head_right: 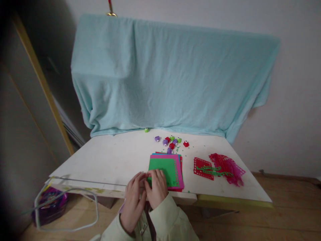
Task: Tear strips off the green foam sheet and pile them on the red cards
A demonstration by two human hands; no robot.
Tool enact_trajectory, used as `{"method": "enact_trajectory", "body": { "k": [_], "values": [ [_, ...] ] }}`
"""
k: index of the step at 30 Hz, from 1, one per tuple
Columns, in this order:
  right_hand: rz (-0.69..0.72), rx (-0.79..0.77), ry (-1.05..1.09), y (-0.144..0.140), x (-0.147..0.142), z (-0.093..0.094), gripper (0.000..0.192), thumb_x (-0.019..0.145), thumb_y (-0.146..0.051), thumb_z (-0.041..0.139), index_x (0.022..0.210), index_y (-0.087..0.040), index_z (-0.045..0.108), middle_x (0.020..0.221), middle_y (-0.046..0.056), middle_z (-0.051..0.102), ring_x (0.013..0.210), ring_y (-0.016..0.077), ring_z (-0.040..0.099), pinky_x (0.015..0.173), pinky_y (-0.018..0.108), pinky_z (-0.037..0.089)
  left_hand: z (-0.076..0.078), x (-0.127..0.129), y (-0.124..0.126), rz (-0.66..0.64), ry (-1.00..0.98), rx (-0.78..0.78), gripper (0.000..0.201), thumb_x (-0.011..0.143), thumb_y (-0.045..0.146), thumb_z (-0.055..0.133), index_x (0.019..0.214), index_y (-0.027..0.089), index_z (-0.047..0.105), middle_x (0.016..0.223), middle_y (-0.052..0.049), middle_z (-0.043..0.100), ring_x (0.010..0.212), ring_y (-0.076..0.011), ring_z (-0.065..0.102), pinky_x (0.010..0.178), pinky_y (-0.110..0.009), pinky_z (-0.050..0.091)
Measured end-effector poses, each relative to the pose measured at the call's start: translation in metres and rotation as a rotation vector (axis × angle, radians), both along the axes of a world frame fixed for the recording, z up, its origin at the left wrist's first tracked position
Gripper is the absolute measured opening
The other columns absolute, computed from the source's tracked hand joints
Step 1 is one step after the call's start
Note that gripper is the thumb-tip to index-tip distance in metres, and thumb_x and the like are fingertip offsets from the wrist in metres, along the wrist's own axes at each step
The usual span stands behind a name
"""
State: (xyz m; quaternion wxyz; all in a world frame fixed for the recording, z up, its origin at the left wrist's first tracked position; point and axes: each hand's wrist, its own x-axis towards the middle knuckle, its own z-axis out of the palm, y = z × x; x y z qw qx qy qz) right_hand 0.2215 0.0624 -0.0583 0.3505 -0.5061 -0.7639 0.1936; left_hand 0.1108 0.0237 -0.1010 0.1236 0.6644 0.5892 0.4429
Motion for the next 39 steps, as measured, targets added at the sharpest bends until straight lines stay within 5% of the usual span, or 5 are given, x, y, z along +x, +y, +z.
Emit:
{"method": "enact_trajectory", "body": {
  "k": [6,17,39],
  "values": [
    [-0.073,-0.018,0.012,-0.003,0.000,-0.009,0.021,0.075,-0.004,0.055,0.088,-0.020,0.051,0.089,0.005,0.052,0.089,0.0226,0.050,0.080,0.037,0.043,0.007,-0.011,0.014,-0.008,-0.067,-0.051,0.035,0.087,0.015,0.042,0.121,0.019,0.045,0.116,-0.010,0.055,0.109,-0.0224,0.050,0.094,-0.044,0.041],
    [0.135,-0.045,-0.033,-0.001,0.017,-0.005,0.014,0.077,-0.009,0.063,0.080,-0.021,0.057,0.085,0.002,0.056,0.088,0.0213,0.050,0.078,0.034,0.041,0.012,-0.020,0.030,-0.036,-0.010,-0.069,0.024,0.082,0.016,0.050,0.105,0.023,0.055,0.103,-0.004,0.062,0.101,-0.0218,0.054,0.086,-0.039,0.046],
    [0.158,-0.017,0.004,-0.005,0.020,-0.006,0.008,0.082,-0.014,0.061,0.083,-0.023,0.060,0.085,0.002,0.057,0.088,0.0203,0.051,0.079,0.033,0.039,0.015,-0.022,0.028,-0.069,-0.023,-0.083,0.023,0.083,0.018,0.050,0.104,0.023,0.055,0.105,-0.004,0.062,0.101,-0.0211,0.056,0.087,-0.038,0.046]
  ]
}}
